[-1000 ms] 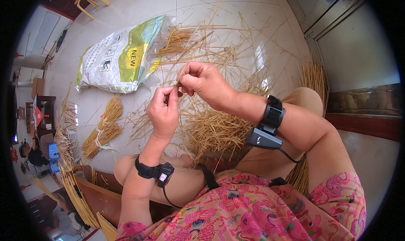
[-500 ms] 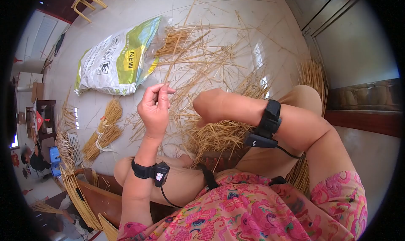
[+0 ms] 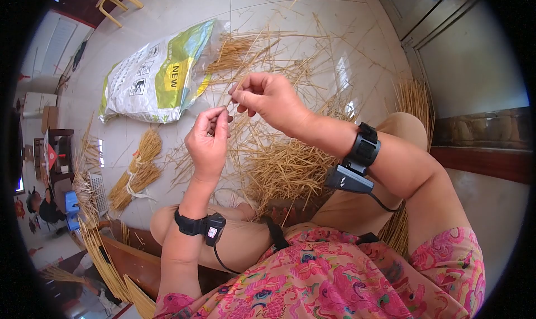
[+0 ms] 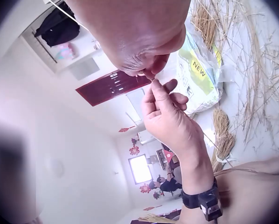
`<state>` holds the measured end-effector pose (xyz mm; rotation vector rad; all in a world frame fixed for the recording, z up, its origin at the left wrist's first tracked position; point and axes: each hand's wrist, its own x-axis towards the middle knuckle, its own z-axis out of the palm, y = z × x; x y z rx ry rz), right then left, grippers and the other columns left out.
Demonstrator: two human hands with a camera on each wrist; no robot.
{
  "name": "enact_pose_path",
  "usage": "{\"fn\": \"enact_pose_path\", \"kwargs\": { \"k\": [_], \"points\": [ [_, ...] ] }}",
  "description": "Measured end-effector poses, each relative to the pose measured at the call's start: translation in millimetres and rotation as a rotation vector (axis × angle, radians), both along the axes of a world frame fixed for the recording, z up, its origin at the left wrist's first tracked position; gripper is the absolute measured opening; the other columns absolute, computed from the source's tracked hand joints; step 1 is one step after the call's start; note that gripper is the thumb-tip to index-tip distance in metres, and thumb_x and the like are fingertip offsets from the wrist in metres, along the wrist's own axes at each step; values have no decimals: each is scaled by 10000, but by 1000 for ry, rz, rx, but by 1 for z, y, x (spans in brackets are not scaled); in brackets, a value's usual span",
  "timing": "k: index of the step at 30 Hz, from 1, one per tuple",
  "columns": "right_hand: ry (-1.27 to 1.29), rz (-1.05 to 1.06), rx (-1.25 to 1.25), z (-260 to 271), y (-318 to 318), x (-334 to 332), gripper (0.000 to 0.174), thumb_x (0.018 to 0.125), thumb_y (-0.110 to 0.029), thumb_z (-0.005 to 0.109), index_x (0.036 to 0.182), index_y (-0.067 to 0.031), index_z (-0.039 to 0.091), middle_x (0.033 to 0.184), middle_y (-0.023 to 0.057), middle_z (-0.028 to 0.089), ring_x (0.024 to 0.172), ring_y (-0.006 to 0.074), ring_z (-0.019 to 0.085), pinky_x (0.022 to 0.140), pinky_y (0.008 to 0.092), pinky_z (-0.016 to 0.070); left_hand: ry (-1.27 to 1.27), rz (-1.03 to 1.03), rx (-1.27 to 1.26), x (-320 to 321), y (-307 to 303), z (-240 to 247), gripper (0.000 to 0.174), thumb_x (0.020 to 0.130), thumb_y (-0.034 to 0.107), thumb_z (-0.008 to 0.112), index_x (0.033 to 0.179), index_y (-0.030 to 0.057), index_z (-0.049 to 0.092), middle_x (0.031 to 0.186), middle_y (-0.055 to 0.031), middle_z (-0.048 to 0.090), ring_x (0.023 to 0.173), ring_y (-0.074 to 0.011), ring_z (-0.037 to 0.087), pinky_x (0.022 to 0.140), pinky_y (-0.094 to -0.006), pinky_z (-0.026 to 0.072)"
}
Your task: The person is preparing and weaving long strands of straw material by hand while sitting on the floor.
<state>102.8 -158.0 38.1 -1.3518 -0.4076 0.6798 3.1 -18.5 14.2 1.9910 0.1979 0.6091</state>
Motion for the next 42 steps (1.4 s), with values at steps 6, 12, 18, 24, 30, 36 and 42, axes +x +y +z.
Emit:
{"fn": "enact_pose_path", "kwargs": {
  "k": [6,12,18,24,30,36,42],
  "points": [
    [36,-29,101,-1,3,-4,113,862,-92,606,847,20,602,814,58,618,696,101,591,607,230,483,-52,32,281,-2,2,-1,62,837,33,628,891,19,599,714,-79,649,609,-151,639,537,-260,490],
    [102,-60,144,-4,3,-6,98,852,-60,588,851,36,608,811,73,625,712,114,604,617,237,493,-73,57,363,-2,0,-2,45,847,33,619,877,19,589,708,-80,650,614,-150,651,539,-259,494],
    [121,-55,139,-5,3,-6,104,857,-64,582,865,35,611,818,73,625,709,115,597,623,237,492,-65,52,359,-3,-2,-1,41,857,43,608,878,25,580,700,-82,649,614,-165,656,537,-270,497],
    [403,37,220,-12,4,-7,137,889,-112,554,912,17,594,791,68,610,683,113,571,585,230,470,-143,59,364,-2,-5,-3,92,816,64,647,877,60,578,682,-97,627,552,-257,613,489,-335,471],
    [335,180,-72,-16,4,-7,197,843,-180,613,827,17,615,699,80,612,589,126,561,534,245,453,-128,59,381,-6,-5,-8,82,848,64,619,901,34,564,686,-83,644,569,-196,625,510,-293,475],
    [-519,766,-767,-5,-2,-8,248,743,-244,690,732,4,689,687,140,662,640,199,644,624,332,503,-80,49,203,-3,-6,3,63,856,36,591,910,35,557,682,-86,645,594,-204,647,516,-294,490],
    [-68,160,-42,-9,3,-1,188,819,-166,662,826,22,654,728,65,661,645,116,615,577,254,483,-27,38,168,-4,-4,3,45,870,35,579,903,28,551,697,-91,646,601,-182,652,525,-279,496]
  ]
}}
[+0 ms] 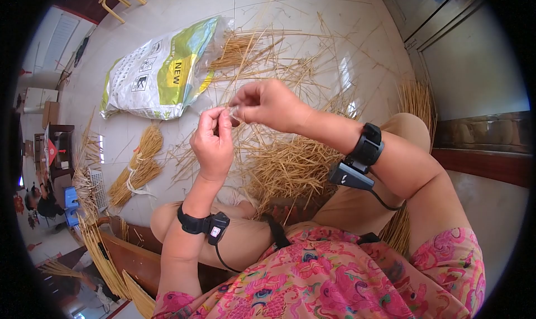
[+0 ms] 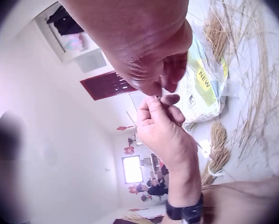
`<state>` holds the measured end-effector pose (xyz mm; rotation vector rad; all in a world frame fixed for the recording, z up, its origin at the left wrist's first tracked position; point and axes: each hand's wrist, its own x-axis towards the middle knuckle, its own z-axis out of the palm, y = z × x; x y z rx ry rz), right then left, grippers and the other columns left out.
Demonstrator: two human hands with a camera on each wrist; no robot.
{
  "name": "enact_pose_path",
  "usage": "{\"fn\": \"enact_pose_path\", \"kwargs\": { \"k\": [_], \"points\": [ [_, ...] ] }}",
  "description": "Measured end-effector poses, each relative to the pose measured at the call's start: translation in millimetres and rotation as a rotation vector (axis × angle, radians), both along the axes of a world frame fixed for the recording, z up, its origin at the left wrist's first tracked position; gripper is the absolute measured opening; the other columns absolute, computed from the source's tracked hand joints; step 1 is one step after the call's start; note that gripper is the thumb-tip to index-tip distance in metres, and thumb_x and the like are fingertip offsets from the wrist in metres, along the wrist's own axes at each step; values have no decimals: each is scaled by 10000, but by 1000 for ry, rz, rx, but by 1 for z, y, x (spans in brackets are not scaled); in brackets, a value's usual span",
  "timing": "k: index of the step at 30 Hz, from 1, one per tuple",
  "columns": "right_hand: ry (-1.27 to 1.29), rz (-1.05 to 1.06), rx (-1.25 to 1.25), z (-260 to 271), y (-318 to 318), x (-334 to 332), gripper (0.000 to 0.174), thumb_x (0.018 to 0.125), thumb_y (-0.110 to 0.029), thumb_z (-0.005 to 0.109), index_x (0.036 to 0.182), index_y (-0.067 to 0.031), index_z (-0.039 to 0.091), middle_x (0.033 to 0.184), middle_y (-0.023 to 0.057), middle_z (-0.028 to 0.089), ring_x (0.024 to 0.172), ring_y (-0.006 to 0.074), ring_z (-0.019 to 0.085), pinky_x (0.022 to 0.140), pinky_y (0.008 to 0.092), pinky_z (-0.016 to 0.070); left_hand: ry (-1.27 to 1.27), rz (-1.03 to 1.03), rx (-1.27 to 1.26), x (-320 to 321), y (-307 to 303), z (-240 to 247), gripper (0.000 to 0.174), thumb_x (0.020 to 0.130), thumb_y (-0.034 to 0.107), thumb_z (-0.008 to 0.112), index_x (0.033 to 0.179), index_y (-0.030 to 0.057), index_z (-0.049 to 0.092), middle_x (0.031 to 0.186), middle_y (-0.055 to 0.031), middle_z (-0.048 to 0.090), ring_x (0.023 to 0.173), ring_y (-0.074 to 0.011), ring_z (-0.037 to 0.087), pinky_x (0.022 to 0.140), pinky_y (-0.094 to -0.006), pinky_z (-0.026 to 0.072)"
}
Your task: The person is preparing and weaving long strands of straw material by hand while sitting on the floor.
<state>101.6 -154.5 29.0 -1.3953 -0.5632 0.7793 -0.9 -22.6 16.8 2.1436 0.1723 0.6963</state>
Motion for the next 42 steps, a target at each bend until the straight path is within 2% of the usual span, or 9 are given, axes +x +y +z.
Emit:
{"fn": "enact_pose_path", "kwargs": {
  "k": [3,6,19,28,31,33,36,39,42],
  "points": [
    [29,-71,32,11,0,2,134,854,-111,625,875,22,635,727,27,638,648,64,582,560,202,457,11,-6,-43,0,-2,-1,36,876,36,573,897,24,546,711,-97,648,606,-178,654,526,-280,498],
    [76,-78,73,10,1,-1,146,858,-127,626,850,19,639,701,24,628,630,52,572,552,199,453,13,-11,-70,1,-4,-1,30,881,36,567,893,23,543,716,-98,650,611,-179,658,524,-283,499],
    [65,-99,84,8,1,-4,119,873,-105,585,865,10,615,759,41,626,643,77,576,565,216,472,-3,-8,-21,1,-4,-1,31,875,38,571,880,36,540,687,-89,647,589,-200,654,504,-293,489],
    [47,-150,78,6,2,-7,149,864,-115,571,846,27,612,718,44,632,639,89,616,551,211,477,-78,22,230,2,0,-9,72,840,54,614,874,59,550,643,-96,613,524,-255,603,455,-342,449],
    [46,-149,84,5,2,-8,151,866,-114,565,857,29,613,723,44,634,646,90,620,556,212,479,-23,24,218,0,-1,-5,40,866,34,585,885,29,551,676,-102,647,595,-204,659,518,-286,488],
    [35,-142,94,5,3,-8,151,868,-114,561,867,27,615,724,43,634,649,89,621,559,213,480,-25,26,207,0,-1,-4,40,867,35,585,884,28,550,677,-102,648,600,-205,661,520,-287,489],
    [60,-133,91,6,3,-9,149,896,-113,556,894,25,611,757,35,606,651,77,554,605,222,478,-20,29,193,0,-1,-3,41,868,38,585,884,27,549,679,-101,648,605,-206,662,524,-288,490],
    [66,-132,86,7,2,-9,140,899,-108,550,899,17,612,764,39,604,654,79,552,612,222,478,-19,23,186,0,-1,-4,42,870,41,585,884,26,549,683,-101,649,606,-207,662,526,-289,491],
    [75,-151,160,2,3,-8,120,864,-93,551,860,6,618,719,27,620,646,79,603,574,212,481,-20,18,205,0,-1,-4,39,872,42,582,883,26,549,688,-100,652,608,-208,663,526,-290,493]
  ]
}}
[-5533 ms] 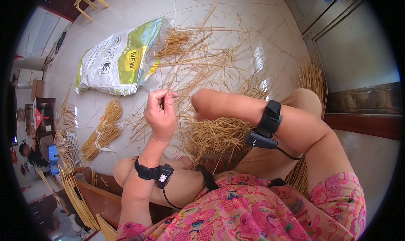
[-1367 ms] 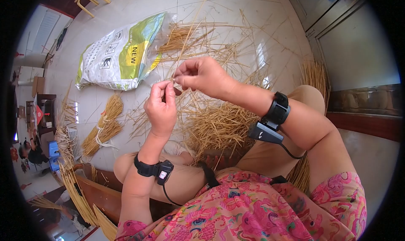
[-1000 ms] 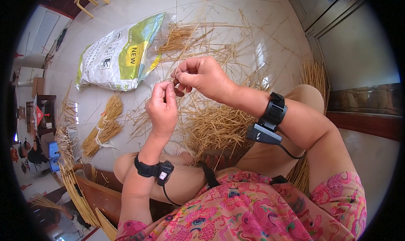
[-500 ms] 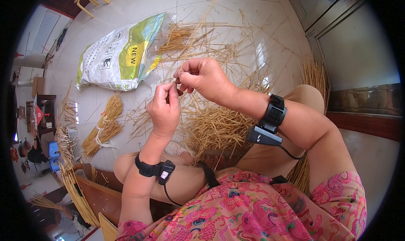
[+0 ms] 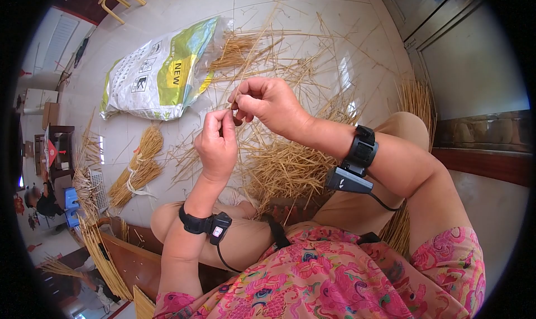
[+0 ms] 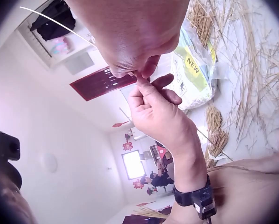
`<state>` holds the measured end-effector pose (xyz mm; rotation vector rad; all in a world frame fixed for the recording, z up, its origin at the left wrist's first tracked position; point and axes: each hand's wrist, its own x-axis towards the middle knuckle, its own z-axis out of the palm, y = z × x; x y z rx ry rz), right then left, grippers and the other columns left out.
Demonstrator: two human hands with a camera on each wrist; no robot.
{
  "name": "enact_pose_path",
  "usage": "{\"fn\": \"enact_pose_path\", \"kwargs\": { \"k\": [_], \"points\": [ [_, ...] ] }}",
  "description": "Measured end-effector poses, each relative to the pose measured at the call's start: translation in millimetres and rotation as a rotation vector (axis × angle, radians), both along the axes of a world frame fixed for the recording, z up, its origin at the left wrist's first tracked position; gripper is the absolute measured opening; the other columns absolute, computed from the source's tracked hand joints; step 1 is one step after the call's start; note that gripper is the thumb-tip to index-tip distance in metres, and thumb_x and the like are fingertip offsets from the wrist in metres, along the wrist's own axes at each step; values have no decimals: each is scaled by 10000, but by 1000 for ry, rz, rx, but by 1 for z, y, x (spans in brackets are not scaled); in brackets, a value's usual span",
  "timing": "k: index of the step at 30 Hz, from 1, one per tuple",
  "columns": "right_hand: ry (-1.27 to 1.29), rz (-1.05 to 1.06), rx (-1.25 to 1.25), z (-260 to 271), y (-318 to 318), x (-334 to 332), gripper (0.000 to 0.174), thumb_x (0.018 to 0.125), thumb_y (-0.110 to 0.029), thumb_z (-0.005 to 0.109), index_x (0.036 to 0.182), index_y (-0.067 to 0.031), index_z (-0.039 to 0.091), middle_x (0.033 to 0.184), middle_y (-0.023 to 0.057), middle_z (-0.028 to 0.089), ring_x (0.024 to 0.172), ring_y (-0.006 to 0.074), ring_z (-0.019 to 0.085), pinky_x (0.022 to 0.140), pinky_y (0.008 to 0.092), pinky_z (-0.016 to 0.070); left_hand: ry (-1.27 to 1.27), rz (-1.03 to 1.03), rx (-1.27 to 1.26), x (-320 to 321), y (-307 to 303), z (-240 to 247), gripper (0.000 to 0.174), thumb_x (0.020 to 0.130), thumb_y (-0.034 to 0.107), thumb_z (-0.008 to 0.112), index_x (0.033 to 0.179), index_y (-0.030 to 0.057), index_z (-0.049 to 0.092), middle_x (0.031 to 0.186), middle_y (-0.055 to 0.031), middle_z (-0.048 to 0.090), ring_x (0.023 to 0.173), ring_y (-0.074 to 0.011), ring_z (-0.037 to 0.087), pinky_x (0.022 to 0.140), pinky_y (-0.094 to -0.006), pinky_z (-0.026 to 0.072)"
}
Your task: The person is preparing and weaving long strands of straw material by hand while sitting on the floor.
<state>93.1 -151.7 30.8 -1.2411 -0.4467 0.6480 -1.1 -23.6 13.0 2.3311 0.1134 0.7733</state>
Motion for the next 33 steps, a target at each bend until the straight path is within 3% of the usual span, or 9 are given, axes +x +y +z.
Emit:
{"fn": "enact_pose_path", "kwargs": {
  "k": [3,6,12,15,21,27,30,31,33],
  "points": [
    [72,-9,67,-3,1,0,107,859,-99,558,853,-12,620,711,24,610,643,76,594,579,207,470,-6,-2,21,0,1,0,38,875,43,577,885,26,545,690,-99,653,611,-210,665,525,-293,494],
    [182,33,44,-1,0,0,98,882,-107,558,876,-20,603,737,17,560,632,71,502,576,224,436,-60,-26,20,2,2,-5,62,858,50,594,887,43,540,662,-86,637,554,-236,630,478,-327,471],
    [395,103,83,5,2,0,97,871,-124,554,806,-59,584,681,-22,492,571,44,397,483,191,302,-83,-74,-15,1,1,-3,77,859,42,583,907,32,524,669,-85,644,543,-238,626,471,-328,475],
    [443,140,26,4,1,0,114,852,-157,590,789,-63,605,697,-14,532,576,42,428,478,193,335,-118,-80,-2,1,0,-4,77,858,28,580,907,25,520,666,-90,643,549,-240,630,478,-323,479],
    [270,53,-97,4,1,-1,115,806,-126,613,717,-52,610,643,0,557,489,41,395,431,204,316,-133,-84,10,1,0,-9,87,850,14,585,909,24,522,658,-90,634,550,-248,624,481,-327,476],
    [250,8,-168,5,0,-2,134,786,-113,620,679,-33,607,620,0,564,506,50,429,444,220,333,-156,-73,108,4,-1,-15,99,844,21,594,914,28,525,671,-88,632,554,-254,615,484,-339,472],
    [-30,73,-147,-24,4,-11,138,779,-99,617,668,-18,605,597,-10,555,528,58,456,460,233,362,-124,-27,96,7,1,-11,83,857,37,585,911,32,522,687,-91,639,539,-247,608,481,-331,470],
    [-135,93,-253,-21,0,-16,183,795,-163,612,697,-8,627,597,51,599,522,135,525,493,290,415,-108,-9,76,8,0,-9,75,865,44,580,910,33,521,694,-92,643,531,-242,605,479,-326,469],
    [-415,304,-552,-15,-4,-12,207,803,-206,601,727,-19,649,637,107,627,552,207,572,535,334,448,-75,-15,-82,11,0,-5,57,885,58,560,909,31,516,713,-87,654,518,-212,601,474,-310,468]
  ]
}}
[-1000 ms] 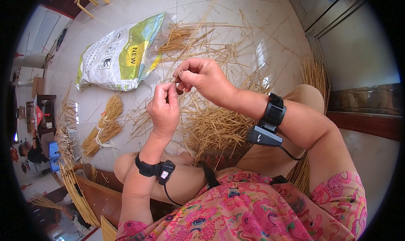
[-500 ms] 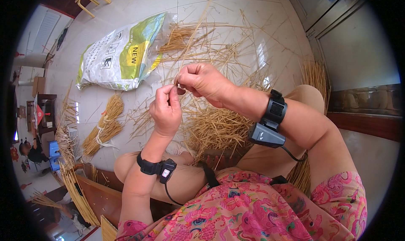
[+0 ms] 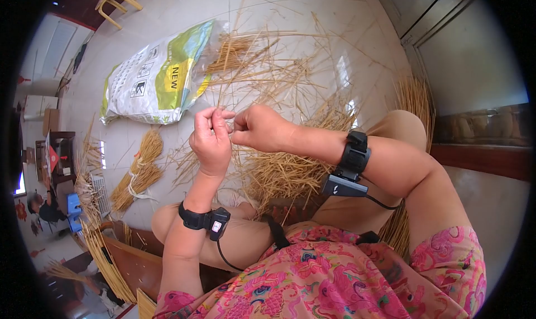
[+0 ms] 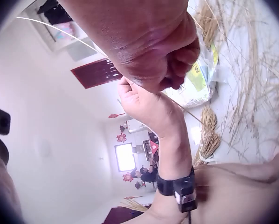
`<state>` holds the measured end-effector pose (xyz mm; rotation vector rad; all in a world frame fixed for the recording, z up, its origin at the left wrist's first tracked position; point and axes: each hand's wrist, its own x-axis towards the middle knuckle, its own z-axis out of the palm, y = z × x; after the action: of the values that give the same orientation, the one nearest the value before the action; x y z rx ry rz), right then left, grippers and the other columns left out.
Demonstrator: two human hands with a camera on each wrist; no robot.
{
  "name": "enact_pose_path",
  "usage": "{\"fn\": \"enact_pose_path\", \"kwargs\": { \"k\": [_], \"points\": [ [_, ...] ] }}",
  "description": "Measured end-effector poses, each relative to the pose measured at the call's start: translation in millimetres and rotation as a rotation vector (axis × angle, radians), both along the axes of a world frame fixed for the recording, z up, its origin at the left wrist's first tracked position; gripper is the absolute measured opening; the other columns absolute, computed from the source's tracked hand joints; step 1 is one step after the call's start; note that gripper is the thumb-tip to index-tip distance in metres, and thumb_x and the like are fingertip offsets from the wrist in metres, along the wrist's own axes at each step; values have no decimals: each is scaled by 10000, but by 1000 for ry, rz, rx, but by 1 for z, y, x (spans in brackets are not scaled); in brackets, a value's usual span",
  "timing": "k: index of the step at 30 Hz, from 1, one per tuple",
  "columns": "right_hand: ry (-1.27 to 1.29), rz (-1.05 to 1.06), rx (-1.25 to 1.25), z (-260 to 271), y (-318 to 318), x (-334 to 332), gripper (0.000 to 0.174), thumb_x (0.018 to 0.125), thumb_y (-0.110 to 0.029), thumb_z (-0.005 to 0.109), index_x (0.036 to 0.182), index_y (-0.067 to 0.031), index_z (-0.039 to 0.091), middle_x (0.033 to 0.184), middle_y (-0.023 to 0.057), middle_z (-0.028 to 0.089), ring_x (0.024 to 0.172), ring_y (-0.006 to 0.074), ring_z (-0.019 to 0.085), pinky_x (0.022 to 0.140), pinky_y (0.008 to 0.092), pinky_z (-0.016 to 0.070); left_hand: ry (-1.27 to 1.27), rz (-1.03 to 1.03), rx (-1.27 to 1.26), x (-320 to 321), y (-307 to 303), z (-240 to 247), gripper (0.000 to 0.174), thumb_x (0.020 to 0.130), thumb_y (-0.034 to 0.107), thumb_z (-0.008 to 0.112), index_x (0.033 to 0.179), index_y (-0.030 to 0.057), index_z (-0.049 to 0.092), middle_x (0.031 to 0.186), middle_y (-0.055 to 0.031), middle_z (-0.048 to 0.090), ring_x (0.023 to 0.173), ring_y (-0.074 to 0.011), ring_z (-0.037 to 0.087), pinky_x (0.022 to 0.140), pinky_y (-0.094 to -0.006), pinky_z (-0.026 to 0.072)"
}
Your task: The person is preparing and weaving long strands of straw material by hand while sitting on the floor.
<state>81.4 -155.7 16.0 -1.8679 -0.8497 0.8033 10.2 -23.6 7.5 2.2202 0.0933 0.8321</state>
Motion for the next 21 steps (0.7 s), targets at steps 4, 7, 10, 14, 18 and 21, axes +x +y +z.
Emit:
{"fn": "enact_pose_path", "kwargs": {
  "k": [4,7,10,14,18,21],
  "points": [
    [-164,295,-447,13,-5,6,242,794,-281,615,819,-50,683,790,161,662,764,304,639,693,399,496,86,-11,-288,0,1,8,135,966,114,438,934,-9,482,789,-110,673,511,-67,526,497,-205,440],
    [-212,311,-410,3,-11,9,299,796,-295,643,948,-39,659,855,146,671,846,301,641,756,383,499,110,-58,-405,1,7,6,161,980,136,407,950,-13,458,810,-135,663,504,-69,512,502,-198,434],
    [-177,281,-263,-8,-8,6,340,803,-293,644,1022,-33,633,860,148,674,840,307,644,762,381,501,108,-103,-521,2,9,8,138,974,114,413,943,-12,461,792,-131,664,493,-74,520,493,-204,429],
    [-62,196,-89,-37,5,-18,429,813,-299,656,1128,-17,586,784,163,672,740,278,659,704,363,513,114,-131,-630,6,7,14,140,975,112,405,938,-14,454,788,-139,661,488,-76,521,480,-209,420],
    [196,210,-52,-37,16,-32,321,873,-251,589,1082,-7,590,753,125,664,621,184,649,600,319,516,117,-156,-684,8,5,20,152,980,125,391,937,-12,439,795,-142,657,475,-82,507,473,-212,418],
    [265,230,-16,-37,24,-37,251,887,-223,559,1002,-3,599,738,92,654,612,156,644,579,299,515,126,-156,-676,8,5,18,155,981,128,391,933,-11,441,798,-141,657,476,-84,507,478,-213,422]
  ]
}}
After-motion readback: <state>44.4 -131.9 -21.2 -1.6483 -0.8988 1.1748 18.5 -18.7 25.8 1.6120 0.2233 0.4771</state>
